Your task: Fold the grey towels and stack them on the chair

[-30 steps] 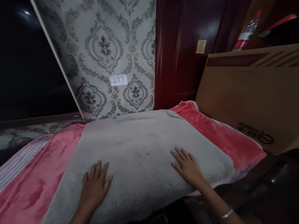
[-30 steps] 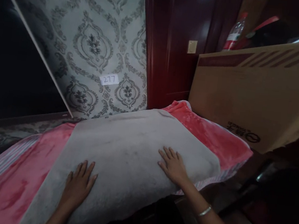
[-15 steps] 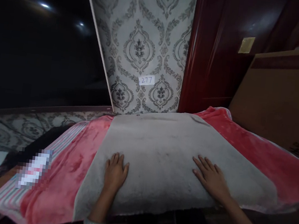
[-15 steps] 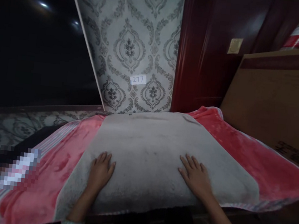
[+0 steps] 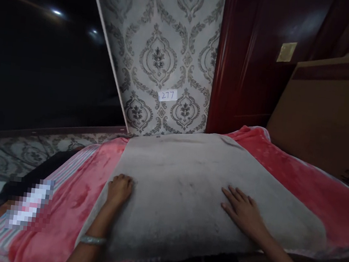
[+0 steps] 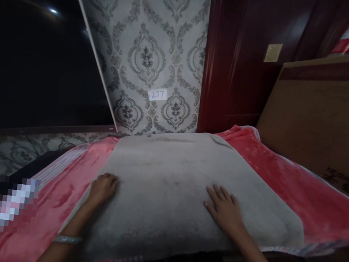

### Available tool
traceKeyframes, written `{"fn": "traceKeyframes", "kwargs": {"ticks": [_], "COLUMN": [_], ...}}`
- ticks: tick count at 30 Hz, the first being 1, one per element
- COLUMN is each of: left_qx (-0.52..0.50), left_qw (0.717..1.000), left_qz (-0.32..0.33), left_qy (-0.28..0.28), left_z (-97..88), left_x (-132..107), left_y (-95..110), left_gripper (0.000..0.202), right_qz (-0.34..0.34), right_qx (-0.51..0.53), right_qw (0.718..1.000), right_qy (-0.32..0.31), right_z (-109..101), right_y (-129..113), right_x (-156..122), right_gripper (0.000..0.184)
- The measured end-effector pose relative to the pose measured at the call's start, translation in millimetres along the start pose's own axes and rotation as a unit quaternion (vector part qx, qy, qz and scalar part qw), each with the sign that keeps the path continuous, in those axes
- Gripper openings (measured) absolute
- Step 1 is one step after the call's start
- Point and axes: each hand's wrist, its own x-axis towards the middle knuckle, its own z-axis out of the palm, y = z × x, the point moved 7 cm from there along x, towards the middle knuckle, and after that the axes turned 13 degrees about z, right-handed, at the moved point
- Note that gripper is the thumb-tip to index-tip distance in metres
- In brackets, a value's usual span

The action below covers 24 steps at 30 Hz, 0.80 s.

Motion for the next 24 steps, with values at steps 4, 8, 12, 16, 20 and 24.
{"fn": "traceKeyframes", "kwargs": {"ticks": [4, 8, 12, 16, 20, 24], "left_qx": [-0.017, -0.021, 0.004, 0.037, 0.049, 0.061], "left_qw": [0.999, 0.998, 0.998, 0.998, 0.997, 0.996], "left_qz": [0.01, 0.056, 0.067, 0.049, 0.054, 0.058], "left_qy": [-0.028, -0.027, -0.018, -0.012, -0.005, 0.007], "left_z": [-1.7, 6.6, 29.5, 50.8, 59.1, 65.5], "left_x": [59.2, 115.7, 149.0, 159.1, 162.5, 166.6], "left_y": [2.7, 44.4, 86.6, 96.6, 90.4, 84.9], "left_gripper": [0.044, 0.048, 0.057, 0.059, 0.059, 0.058], "right_qz": [0.017, 0.082, 0.155, 0.232, 0.257, 0.249], "right_qx": [0.087, 0.178, 0.243, 0.256, 0.241, 0.216], "right_qw": [0.996, 0.981, 0.957, 0.936, 0.932, 0.939], "right_qy": [-0.009, 0.007, 0.042, 0.068, 0.086, 0.101], "right_z": [-20.4, -34.4, -31.3, -18.2, -10.6, -8.8], "right_y": [13.4, 35.8, 59.5, 84.5, 101.0, 104.9], "right_x": [37.7, 96.7, 163.0, 226.6, 285.8, 340.4], "right_gripper": [0.044, 0.041, 0.043, 0.045, 0.046, 0.045]}}
